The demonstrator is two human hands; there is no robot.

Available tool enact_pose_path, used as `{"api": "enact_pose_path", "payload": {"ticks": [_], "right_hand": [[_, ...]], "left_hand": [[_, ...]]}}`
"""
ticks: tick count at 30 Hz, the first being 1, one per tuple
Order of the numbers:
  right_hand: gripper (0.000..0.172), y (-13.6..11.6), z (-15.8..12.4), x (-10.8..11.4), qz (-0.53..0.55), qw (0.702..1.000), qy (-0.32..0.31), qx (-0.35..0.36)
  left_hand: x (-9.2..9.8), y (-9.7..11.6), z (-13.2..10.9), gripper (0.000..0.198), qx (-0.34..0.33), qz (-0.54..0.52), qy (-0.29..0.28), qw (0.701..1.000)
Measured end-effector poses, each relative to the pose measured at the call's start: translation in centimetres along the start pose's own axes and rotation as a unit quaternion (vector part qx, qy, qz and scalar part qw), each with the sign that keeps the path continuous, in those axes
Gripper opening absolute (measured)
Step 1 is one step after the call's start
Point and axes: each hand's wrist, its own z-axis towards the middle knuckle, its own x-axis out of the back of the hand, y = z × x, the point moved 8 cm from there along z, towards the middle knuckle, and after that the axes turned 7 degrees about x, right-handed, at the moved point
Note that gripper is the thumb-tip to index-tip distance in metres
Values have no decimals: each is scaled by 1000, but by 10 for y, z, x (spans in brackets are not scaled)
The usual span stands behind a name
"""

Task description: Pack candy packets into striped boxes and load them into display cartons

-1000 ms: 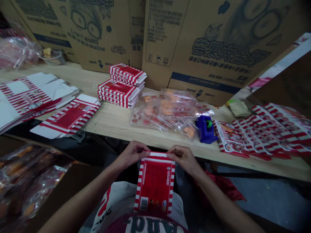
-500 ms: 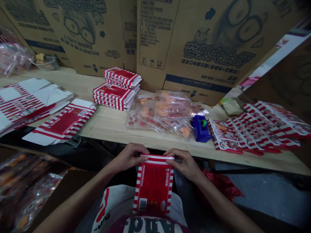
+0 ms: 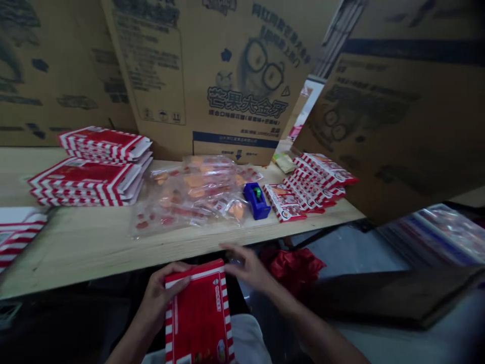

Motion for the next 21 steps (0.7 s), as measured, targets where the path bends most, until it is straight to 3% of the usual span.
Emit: {"api": "enact_pose_path", "payload": {"ticks": [2, 3, 4, 6, 8, 12, 18, 21], "right_hand": [[35, 12, 19, 76, -57, 984, 165, -27], [33, 19, 24, 116, -91, 958, 269, -52], [32, 25, 33, 144, -105, 941, 315, -66], [30, 41, 52, 180, -110, 930, 338, -98], [26, 57, 69, 192, -97, 936, 313, -129], [21, 79, 78, 189, -71, 933, 315, -160], [26, 85, 73, 189, -22, 918, 375, -128], [32, 85, 60, 188, 1, 920, 379, -102]], "left_hand": [[-5, 5, 1, 26, -5, 5, -7, 1000], [-8, 8, 0, 27, -5, 4, -10, 1000], [-11, 10, -2, 28, -3, 0, -11, 1000], [-15, 12, -5, 29, 4, -17, -2, 1000], [-16, 14, -8, 31, 10, -29, 12, 999], [-16, 12, -11, 35, 32, -41, 4, 999], [-16, 9, -12, 34, 54, -47, -25, 997], [-13, 9, -12, 32, 44, -52, -13, 998]]}}
